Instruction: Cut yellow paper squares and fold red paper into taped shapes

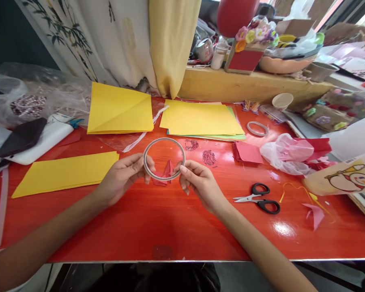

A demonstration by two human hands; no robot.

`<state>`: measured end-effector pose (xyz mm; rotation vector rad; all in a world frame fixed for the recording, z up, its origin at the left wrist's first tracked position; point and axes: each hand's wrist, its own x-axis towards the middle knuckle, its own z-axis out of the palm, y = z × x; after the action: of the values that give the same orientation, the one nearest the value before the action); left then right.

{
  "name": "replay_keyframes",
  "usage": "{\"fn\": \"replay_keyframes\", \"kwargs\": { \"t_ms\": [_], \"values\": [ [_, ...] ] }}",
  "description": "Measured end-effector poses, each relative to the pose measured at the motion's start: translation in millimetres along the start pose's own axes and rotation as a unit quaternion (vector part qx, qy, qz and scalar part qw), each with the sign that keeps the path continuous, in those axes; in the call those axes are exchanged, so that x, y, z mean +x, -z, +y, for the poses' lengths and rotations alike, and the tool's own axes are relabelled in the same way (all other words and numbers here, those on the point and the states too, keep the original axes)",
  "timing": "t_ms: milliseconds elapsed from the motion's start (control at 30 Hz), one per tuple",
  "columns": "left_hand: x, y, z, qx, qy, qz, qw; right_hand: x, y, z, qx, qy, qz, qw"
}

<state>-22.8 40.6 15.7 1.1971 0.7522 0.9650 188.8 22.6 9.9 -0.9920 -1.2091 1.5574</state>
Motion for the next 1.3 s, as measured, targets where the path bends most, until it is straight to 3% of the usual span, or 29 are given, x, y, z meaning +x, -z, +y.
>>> {"fn": "replay_keyframes", "kwargs": {
  "t_ms": [67, 133, 267, 333, 500, 600, 667, 733, 800, 833, 867, 933, 1067, 1133, 1200, 1300],
  "values": [
    [1.4, -1.3, -2.3, 0.053, 0.015, 0.031, 0.998, -5.6, -0.4, -0.7, -0.051, 0.079, 0.022, 0.995],
    [1.4, -2.5, -4.1, 0.105, 0.007, 0.037, 0.994, -12.8, -2.3, -1.6, -0.158, 0.181, 0.026, 0.970],
    [-1.4, -3.6, -3.9, 0.151, -0.014, -0.001, 0.988, -22.7, -8.4, -1.7, -0.366, 0.345, -0.028, 0.864],
    [-2.7, -3.8, -2.5, 0.134, -0.018, -0.006, 0.991, -23.4, -11.0, 0.0, -0.401, 0.367, -0.044, 0.838],
    [-3.5, -4.2, 1.2, 0.113, -0.045, -0.053, 0.991, -21.1, -13.7, 2.3, -0.431, 0.386, -0.050, 0.814],
    [-3.9, -3.6, 4.4, 0.134, -0.071, -0.050, 0.987, -22.5, -14.2, 0.8, -0.476, 0.413, -0.051, 0.775],
    [-4.8, -3.1, 7.4, 0.173, -0.076, -0.050, 0.981, -24.2, -13.9, 1.0, -0.520, 0.456, -0.052, 0.720],
    [-6.2, -2.7, 10.0, 0.176, -0.047, -0.083, 0.980, -25.2, -13.2, 2.4, -0.561, 0.521, -0.055, 0.641],
    [-7.5, -2.7, 11.7, 0.113, -0.007, -0.131, 0.985, -25.1, -12.1, 4.2, -0.593, 0.563, -0.063, 0.573],
    [-7.8, -2.8, 12.1, 0.075, 0.003, -0.147, 0.986, -24.5, -11.4, 5.0, -0.605, 0.565, -0.065, 0.558],
    [-7.8, -2.8, 12.3, 0.042, 0.003, -0.153, 0.987, -23.8, -10.7, 5.7, -0.610, 0.556, -0.064, 0.560],
    [-7.0, -2.4, 12.2, 0.009, -0.018, -0.150, 0.988, -21.8, -8.9, 7.2, -0.591, 0.524, -0.039, 0.612],
    [-5.0, -0.1, 11.5, -0.004, -0.025, -0.155, 0.988, -17.6, -5.0, 10.8, -0.458, 0.401, 0.108, 0.787],
    [-5.4, 0.7, 11.2, -0.004, -0.011, -0.168, 0.986, -15.5, -4.1, 12.0, -0.388, 0.309, 0.147, 0.856],
    [-6.7, 0.8, 10.9, -0.003, -0.002, -0.184, 0.983, -14.1, -4.5, 12.5, -0.339, 0.221, 0.119, 0.907],
    [-9.1, -0.8, 10.8, -0.012, 0.005, -0.202, 0.979, -14.5, -7.5, 13.0, -0.265, 0.137, 0.027, 0.954]
  ]
}}
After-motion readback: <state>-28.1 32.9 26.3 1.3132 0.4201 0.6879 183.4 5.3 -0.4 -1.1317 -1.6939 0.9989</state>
